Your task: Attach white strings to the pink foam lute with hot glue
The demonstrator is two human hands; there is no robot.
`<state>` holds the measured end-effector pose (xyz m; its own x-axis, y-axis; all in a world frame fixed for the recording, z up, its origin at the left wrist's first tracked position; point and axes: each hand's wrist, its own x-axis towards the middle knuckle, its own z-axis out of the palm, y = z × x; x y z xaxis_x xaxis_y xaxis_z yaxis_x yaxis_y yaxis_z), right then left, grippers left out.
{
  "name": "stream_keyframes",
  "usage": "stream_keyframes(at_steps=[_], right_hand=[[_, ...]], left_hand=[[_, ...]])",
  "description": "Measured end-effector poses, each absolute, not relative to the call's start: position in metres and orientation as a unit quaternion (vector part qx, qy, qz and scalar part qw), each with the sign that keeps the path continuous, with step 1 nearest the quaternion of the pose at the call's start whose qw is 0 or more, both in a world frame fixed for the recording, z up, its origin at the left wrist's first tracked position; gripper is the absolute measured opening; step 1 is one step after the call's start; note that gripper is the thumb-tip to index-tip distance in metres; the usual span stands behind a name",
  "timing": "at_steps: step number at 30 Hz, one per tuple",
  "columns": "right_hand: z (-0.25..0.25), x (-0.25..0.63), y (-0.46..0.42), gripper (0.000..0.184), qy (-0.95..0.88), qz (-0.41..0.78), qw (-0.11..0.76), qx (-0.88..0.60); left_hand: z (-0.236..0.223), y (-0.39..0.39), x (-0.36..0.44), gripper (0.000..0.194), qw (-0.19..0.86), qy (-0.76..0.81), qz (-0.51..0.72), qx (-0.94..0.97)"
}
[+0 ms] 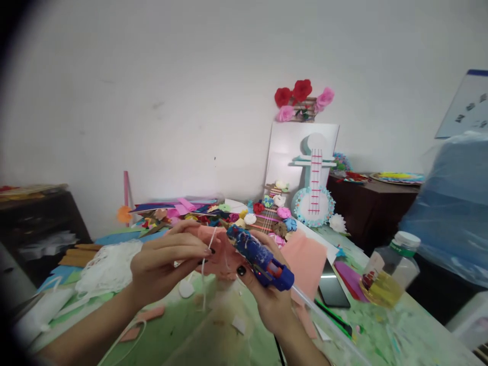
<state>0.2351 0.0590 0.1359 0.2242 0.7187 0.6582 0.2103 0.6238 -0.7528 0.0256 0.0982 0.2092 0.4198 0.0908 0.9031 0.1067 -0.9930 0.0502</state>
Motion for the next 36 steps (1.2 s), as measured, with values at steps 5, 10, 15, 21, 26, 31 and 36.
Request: stream_keyframes(at_steps=[5,10,15,21,26,31,36], right_hand=[[0.146,0.238,0.058,0.046,-0.636,0.209,0.663,-0.337],[0.155,0.242,0.055,0.037,-0.669,0.179,0.638,-0.335],[0.159,0.243,0.052,0.039,-0.693,0.142,0.623,-0.335],[0.159,0.244,0.051,0.037,-0.699,0.129,0.61,-0.349],[0.16,0.244,0.05,0.045,-0.702,0.145,0.604,-0.348],[0.16,0.243,0.05,0.045,-0.697,0.156,0.602,-0.356],[0.161,0.243,0.05,0.042,-0.697,0.158,0.602,-0.355]], left_hand=[[0.206,0.103,0.028,0.022,-0.002,-0.058,-0.575,-0.816],[0.203,0.104,0.027,0.021,-0.048,-0.057,-0.598,-0.798],[0.206,0.1,0.028,0.023,-0.123,-0.096,-0.617,-0.771],[0.213,0.093,0.031,0.027,-0.18,-0.127,-0.635,-0.74],[0.214,0.093,0.031,0.025,-0.227,-0.142,-0.625,-0.733],[0.215,0.095,0.031,0.026,-0.254,-0.145,-0.621,-0.728],[0.215,0.094,0.03,0.023,-0.242,-0.152,-0.623,-0.728]])
